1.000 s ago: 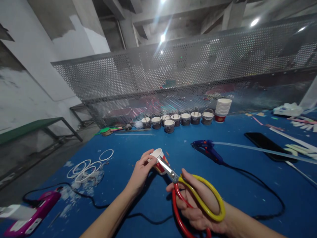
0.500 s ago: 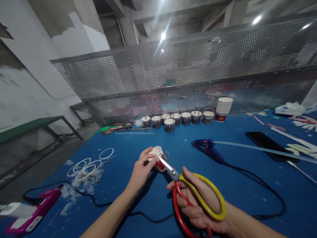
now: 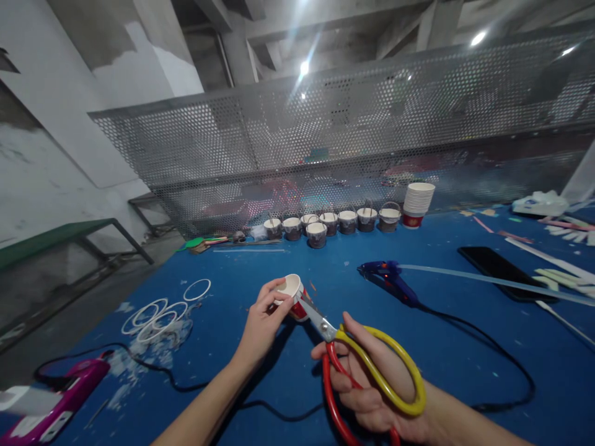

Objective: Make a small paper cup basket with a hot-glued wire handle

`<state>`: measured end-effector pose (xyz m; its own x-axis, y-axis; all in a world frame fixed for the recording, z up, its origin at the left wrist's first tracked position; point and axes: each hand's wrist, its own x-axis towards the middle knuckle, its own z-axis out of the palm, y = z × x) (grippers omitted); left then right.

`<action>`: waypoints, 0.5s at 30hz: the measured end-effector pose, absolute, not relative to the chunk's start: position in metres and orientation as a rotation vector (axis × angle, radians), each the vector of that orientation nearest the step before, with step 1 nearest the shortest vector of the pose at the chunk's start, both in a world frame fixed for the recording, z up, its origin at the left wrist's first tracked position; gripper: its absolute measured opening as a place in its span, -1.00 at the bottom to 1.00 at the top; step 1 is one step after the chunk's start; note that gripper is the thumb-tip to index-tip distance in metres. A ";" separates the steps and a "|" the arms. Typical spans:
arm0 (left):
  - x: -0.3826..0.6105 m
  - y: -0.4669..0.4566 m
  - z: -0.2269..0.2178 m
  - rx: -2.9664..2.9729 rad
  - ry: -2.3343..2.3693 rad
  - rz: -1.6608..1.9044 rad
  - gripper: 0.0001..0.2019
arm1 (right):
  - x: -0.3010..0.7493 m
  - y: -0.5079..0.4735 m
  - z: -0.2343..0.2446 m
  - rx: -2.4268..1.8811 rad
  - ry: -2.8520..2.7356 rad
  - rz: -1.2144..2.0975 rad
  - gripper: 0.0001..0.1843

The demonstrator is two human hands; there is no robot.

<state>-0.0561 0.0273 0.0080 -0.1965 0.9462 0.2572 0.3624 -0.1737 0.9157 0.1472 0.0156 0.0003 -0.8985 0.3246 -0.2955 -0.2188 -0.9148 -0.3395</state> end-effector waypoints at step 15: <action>-0.068 0.031 0.014 1.670 1.507 1.296 -0.81 | 0.157 0.031 0.001 -0.247 -0.357 2.922 -0.13</action>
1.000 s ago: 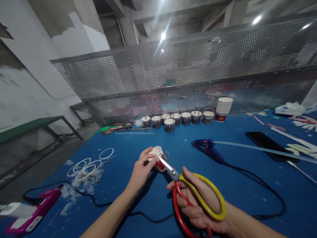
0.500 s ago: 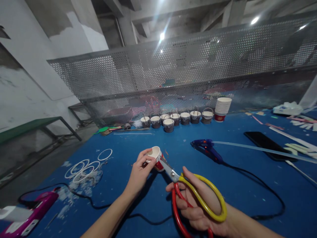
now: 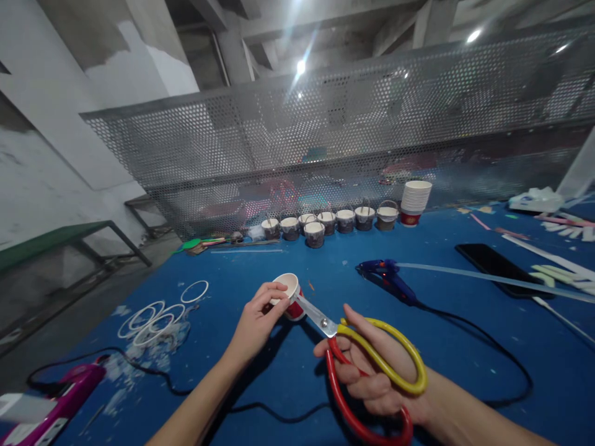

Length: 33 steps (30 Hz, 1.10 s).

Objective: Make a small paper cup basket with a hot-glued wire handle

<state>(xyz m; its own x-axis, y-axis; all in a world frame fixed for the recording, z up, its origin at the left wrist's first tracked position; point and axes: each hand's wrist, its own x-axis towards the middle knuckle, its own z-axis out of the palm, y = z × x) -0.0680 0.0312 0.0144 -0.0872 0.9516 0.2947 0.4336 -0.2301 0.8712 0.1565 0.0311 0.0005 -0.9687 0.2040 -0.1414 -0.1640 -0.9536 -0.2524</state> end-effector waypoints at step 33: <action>-0.060 0.017 0.027 1.819 1.465 0.945 -0.80 | 0.170 0.006 -0.006 -0.559 -0.437 2.807 -0.28</action>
<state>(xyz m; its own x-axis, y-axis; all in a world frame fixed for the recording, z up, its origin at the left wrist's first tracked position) -0.0600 0.0169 0.0266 0.1324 0.9794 0.1522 0.5422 -0.2001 0.8161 0.1705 0.0064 -0.0057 -0.8963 0.2941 -0.3319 -0.1792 -0.9248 -0.3355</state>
